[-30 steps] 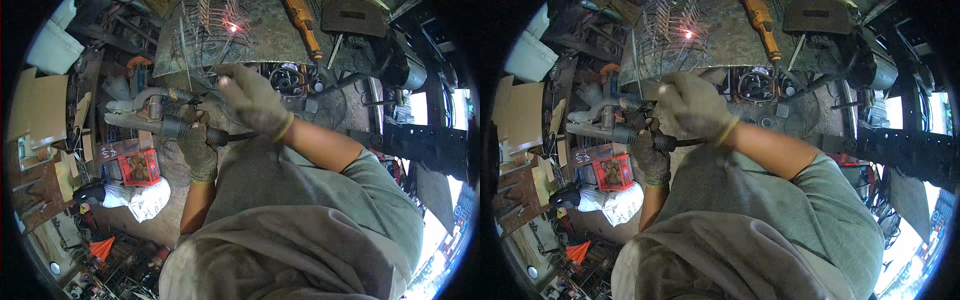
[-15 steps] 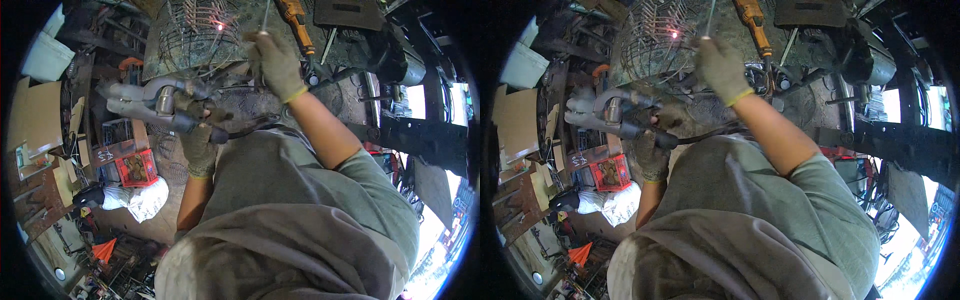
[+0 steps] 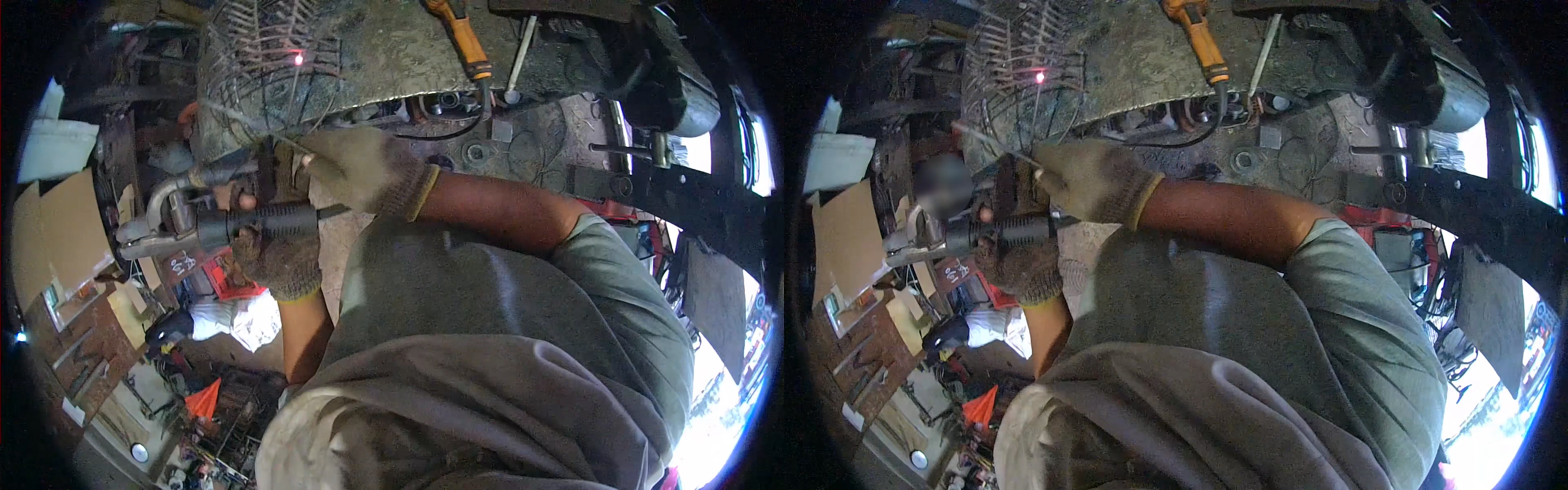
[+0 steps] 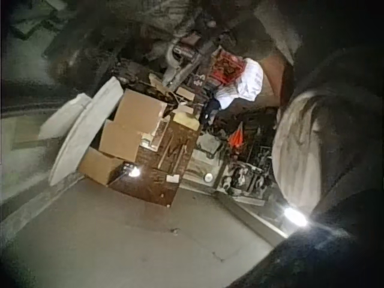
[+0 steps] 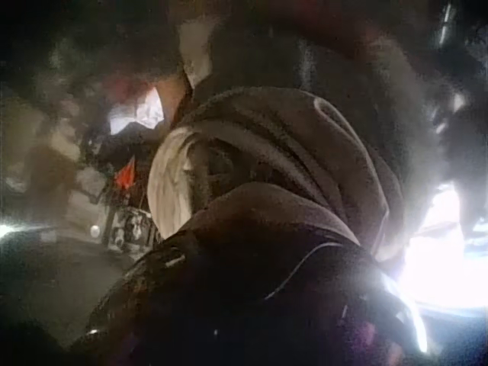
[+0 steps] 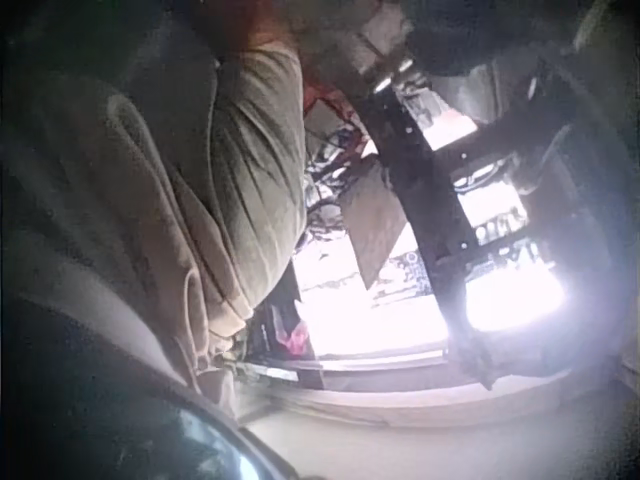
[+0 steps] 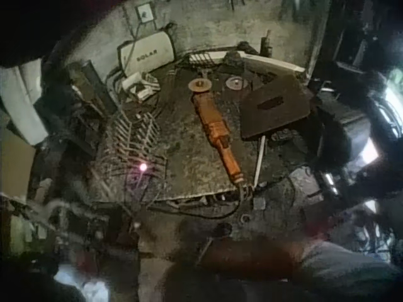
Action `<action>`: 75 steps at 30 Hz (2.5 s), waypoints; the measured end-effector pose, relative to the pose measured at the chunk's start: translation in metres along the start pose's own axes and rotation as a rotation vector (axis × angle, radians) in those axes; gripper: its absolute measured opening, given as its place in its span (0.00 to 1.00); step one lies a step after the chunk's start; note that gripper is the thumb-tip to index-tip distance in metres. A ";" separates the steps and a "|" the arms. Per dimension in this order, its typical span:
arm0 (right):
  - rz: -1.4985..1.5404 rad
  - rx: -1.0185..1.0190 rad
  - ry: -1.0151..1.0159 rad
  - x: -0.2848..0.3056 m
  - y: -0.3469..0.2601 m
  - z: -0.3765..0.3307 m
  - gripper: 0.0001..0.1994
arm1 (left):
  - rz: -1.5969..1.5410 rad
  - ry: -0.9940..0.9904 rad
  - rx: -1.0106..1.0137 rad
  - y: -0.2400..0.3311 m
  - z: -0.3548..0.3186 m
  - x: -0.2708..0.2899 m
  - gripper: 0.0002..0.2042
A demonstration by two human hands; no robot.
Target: The person constructs a spherical metal frame by positioning metal rods, welding them at junction points using a welding torch, and سپس using a hammer and a handheld grinder to refine the structure.
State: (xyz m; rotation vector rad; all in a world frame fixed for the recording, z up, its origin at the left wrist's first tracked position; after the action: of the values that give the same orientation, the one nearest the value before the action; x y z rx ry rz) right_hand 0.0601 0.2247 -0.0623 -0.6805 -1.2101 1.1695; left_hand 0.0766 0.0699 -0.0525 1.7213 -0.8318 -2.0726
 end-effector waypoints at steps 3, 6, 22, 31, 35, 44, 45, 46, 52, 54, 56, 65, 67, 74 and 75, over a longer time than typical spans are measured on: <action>-0.062 0.133 0.035 -0.013 -0.016 0.002 0.16 | -0.071 -0.051 0.046 0.005 0.005 0.026 0.19; -0.181 0.219 -0.049 -0.028 -0.008 0.005 0.15 | -0.004 0.045 0.042 0.010 0.007 0.027 0.18; -0.718 -0.260 0.330 -0.003 0.061 0.031 0.28 | -0.107 -0.085 0.219 0.058 0.065 0.103 0.15; -0.704 -0.205 0.215 0.001 0.071 0.040 0.22 | -0.083 -0.047 0.134 0.035 0.085 0.134 0.23; -0.621 -0.166 0.187 0.006 0.077 0.040 0.22 | -0.146 -0.013 0.175 0.029 0.081 0.156 0.19; -0.622 -0.156 0.029 0.010 0.077 0.046 0.23 | -0.384 0.007 0.263 0.025 0.076 0.166 0.11; -0.623 -0.159 0.023 0.010 0.080 0.046 0.23 | -0.294 -0.021 0.206 0.028 0.078 0.159 0.10; -0.627 -0.164 0.019 0.008 0.085 0.046 0.23 | -0.235 -0.037 0.174 0.029 0.080 0.150 0.10; -0.695 -0.236 -0.062 0.008 0.091 0.048 0.23 | -0.055 -0.041 0.152 0.031 0.080 0.137 0.11; -0.702 -0.210 -0.067 0.009 0.086 0.049 0.22 | -0.167 -0.103 0.216 0.032 0.080 0.154 0.12; -0.701 -0.138 -0.049 0.011 0.084 0.046 0.21 | -0.190 -0.135 0.217 0.028 0.082 0.158 0.14; -0.654 -0.486 0.011 0.067 0.099 0.049 0.22 | -0.389 0.044 0.255 0.026 0.083 0.159 0.29; -0.701 -0.449 -0.082 0.066 0.086 0.071 0.22 | -0.615 0.035 0.385 0.025 0.079 0.183 0.24; -1.006 -0.582 -0.275 0.062 0.070 0.107 0.43 | -0.029 -0.021 0.057 0.028 0.085 0.136 0.23; -1.000 -0.549 -0.235 0.060 0.069 0.110 0.47 | -0.041 -0.047 0.041 0.029 0.085 0.143 0.22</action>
State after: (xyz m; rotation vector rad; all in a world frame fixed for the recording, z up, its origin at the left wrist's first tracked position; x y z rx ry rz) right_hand -0.0696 0.2838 -0.0738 -0.2339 -1.7901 0.0690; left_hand -0.0411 -0.0167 -0.1371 1.7309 -0.8662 -2.1443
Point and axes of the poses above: each hand's wrist, its own z-axis towards the middle knuckle, its own x-axis out of the back of the hand, y = z × x, the point moved 6 cm from there along z, towards the middle knuckle, and after that the axes turned 1 degree about -y, right-handed, at the moved point
